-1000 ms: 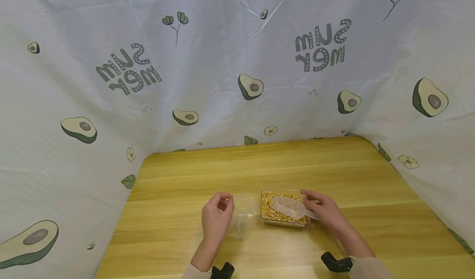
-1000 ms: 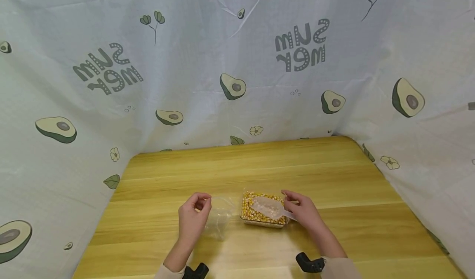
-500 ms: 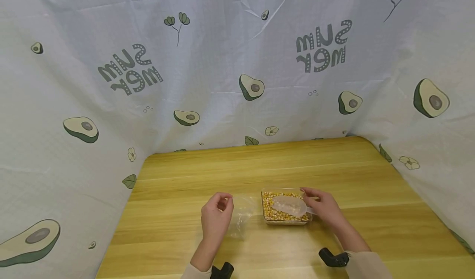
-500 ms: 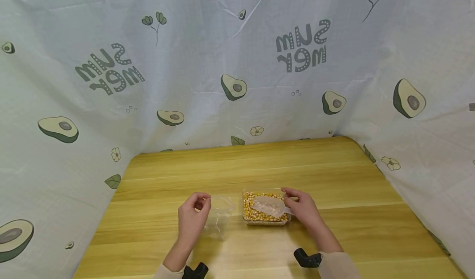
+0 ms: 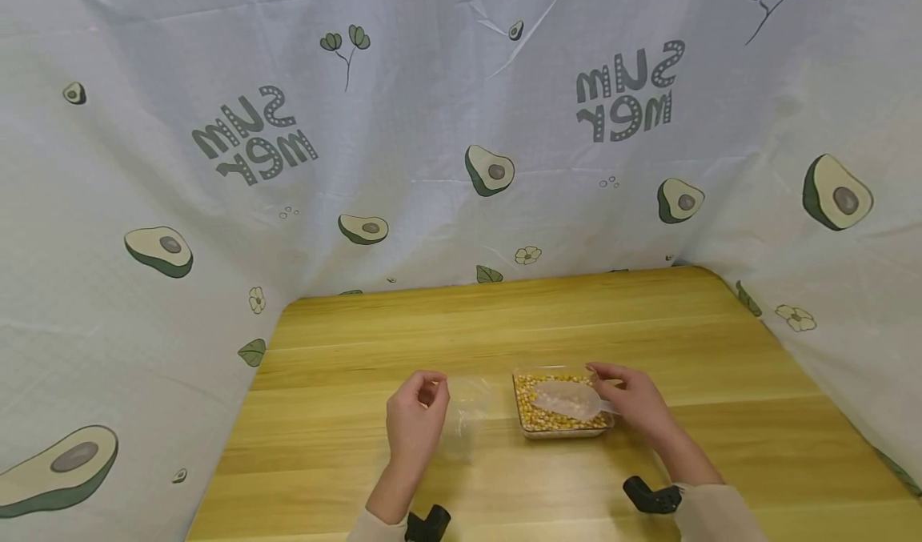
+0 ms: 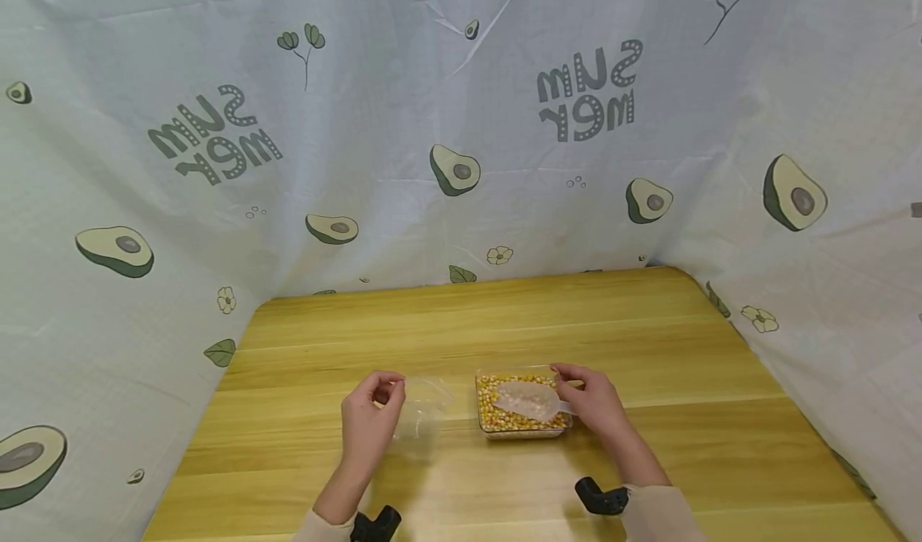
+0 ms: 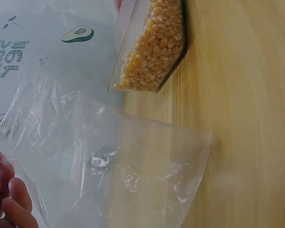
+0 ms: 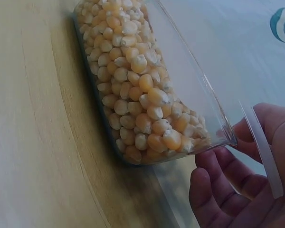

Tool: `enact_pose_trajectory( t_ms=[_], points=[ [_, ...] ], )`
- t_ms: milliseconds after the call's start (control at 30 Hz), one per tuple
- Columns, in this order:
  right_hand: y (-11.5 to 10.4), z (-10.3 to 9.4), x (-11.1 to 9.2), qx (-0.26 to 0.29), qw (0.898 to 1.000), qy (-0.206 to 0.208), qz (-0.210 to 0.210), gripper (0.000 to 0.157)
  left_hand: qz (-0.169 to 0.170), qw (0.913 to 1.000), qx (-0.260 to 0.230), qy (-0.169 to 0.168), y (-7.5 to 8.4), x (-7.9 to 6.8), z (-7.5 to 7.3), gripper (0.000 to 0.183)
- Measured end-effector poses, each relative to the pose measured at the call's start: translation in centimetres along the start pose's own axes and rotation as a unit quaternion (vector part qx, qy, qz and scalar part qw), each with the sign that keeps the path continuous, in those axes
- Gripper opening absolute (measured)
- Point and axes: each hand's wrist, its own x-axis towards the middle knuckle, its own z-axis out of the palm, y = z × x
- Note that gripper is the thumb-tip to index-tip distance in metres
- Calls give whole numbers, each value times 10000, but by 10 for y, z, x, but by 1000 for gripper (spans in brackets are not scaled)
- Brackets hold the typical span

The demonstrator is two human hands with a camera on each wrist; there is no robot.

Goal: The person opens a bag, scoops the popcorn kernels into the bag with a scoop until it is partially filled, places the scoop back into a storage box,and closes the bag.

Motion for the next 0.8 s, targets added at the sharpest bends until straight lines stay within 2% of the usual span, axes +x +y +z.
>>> enact_pose_trajectory(
  t_ms=[200, 400, 600, 800],
  points=[
    [3, -5, -2, -6, 10000, -33, 51, 44, 105, 9999, 57, 85, 2, 5, -4, 7],
    [5, -7, -3, -42, 10000, 1, 11, 45, 406, 9989, 115, 226, -1, 8, -4, 8],
    [5, -8, -10, -135, 9997, 163, 147, 47, 753, 9968, 151, 213, -4, 7, -2, 10],
    [6, -12, -20, 166, 9992, 262, 249, 45, 771, 9968, 169, 157, -1, 6, -1, 9]
  ],
)
